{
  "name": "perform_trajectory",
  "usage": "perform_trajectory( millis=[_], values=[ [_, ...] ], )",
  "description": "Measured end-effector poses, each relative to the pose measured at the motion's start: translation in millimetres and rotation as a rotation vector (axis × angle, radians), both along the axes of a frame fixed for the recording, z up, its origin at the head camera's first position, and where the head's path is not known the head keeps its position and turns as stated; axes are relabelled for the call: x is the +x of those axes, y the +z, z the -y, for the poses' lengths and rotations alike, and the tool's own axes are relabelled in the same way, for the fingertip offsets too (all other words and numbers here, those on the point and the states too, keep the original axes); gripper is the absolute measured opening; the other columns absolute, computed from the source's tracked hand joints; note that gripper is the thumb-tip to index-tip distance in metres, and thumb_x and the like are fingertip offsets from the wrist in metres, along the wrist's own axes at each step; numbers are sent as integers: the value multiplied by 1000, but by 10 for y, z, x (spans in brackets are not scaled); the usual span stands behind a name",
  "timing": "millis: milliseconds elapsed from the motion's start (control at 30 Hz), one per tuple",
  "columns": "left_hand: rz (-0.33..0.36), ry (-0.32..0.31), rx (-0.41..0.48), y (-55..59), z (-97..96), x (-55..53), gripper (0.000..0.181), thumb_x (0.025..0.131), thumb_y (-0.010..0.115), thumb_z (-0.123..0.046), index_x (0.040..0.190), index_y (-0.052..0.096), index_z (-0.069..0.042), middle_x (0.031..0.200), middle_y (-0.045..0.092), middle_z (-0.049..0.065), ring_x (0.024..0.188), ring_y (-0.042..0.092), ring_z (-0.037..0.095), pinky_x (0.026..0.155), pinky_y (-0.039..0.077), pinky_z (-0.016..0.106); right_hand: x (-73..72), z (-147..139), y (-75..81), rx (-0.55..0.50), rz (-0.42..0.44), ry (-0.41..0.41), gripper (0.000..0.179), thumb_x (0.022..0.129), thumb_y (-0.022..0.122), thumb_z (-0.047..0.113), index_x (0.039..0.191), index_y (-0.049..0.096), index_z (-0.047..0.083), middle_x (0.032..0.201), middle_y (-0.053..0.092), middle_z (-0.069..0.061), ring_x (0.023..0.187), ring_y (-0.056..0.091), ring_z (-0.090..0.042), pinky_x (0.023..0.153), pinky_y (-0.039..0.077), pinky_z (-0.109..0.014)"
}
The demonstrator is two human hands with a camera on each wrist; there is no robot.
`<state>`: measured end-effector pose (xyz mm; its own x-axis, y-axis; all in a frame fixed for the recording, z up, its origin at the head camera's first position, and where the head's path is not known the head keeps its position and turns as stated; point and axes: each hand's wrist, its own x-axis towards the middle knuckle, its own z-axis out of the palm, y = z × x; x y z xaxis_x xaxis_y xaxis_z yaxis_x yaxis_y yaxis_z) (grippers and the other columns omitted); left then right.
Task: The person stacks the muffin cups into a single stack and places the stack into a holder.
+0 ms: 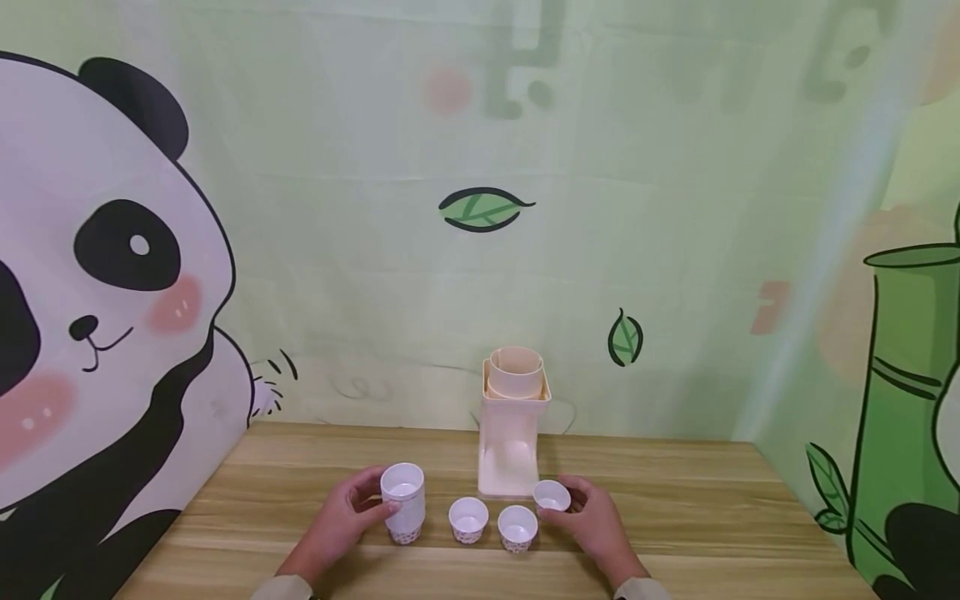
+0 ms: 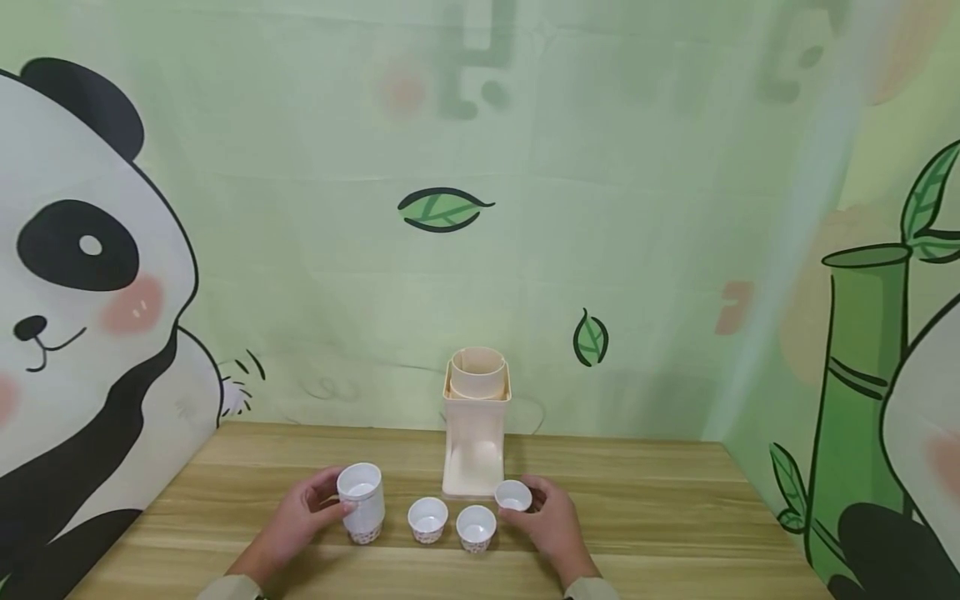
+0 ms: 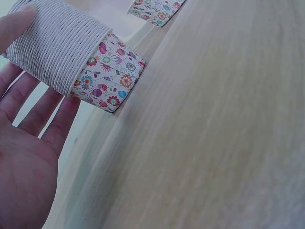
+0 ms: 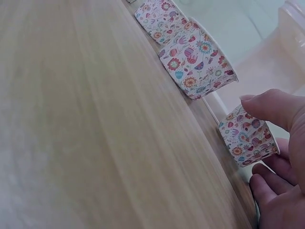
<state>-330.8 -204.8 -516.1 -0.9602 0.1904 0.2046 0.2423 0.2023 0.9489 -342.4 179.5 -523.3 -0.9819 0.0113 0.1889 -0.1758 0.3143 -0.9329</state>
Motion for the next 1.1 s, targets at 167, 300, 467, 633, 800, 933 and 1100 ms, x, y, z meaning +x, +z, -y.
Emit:
perform_trajectory(
  millis=[167,300,467,633,800,933,1100],
  values=[
    [5,1,-4,11,0,5,55,90,79,-18,138,57,-2,131,68,18,121,63,25,98,49,19,13,3,10,-7,2,-31,61,73,90,2,126,63,-12,114,72,-24,105,70,-31,82,58,-25],
    [10,10,-3,18,-5,10,55,90,79,-17,138,58,-2,130,68,18,119,63,22,98,49,19,41,27,56,-18,12,-40,62,73,91,5,126,63,-10,115,72,-23,105,70,-30,82,59,-25],
    [-8,11,6,9,-15,17,54,90,78,-15,138,57,0,128,69,18,114,64,13,97,50,19,84,72,145,-71,22,-25,60,73,91,3,125,64,-8,116,72,-23,106,70,-30,82,59,-24],
    [-18,11,20,-7,-22,18,54,90,77,-12,138,57,2,127,69,19,111,64,7,97,51,19,135,121,236,-95,11,-6,59,74,91,4,125,64,-7,117,72,-21,110,68,-30,85,59,-28],
    [2,20,19,-11,-19,9,55,90,78,-13,138,57,0,128,69,18,111,64,7,97,50,19,171,178,306,-121,-11,12,58,74,90,3,126,65,-6,119,71,-20,112,67,-30,89,60,-33],
    [2,25,12,-11,-14,9,55,90,79,-14,138,57,0,129,68,18,112,64,9,97,51,19,181,237,360,-158,-19,41,56,74,89,2,125,66,-5,118,71,-19,110,67,-28,88,60,-30],
    [-3,15,12,-15,-8,3,55,90,79,-15,138,57,0,130,68,19,114,64,10,98,50,19,205,318,427,-172,-31,75,57,74,90,2,125,66,-4,116,71,-18,108,67,-26,84,59,-26]
  ],
)
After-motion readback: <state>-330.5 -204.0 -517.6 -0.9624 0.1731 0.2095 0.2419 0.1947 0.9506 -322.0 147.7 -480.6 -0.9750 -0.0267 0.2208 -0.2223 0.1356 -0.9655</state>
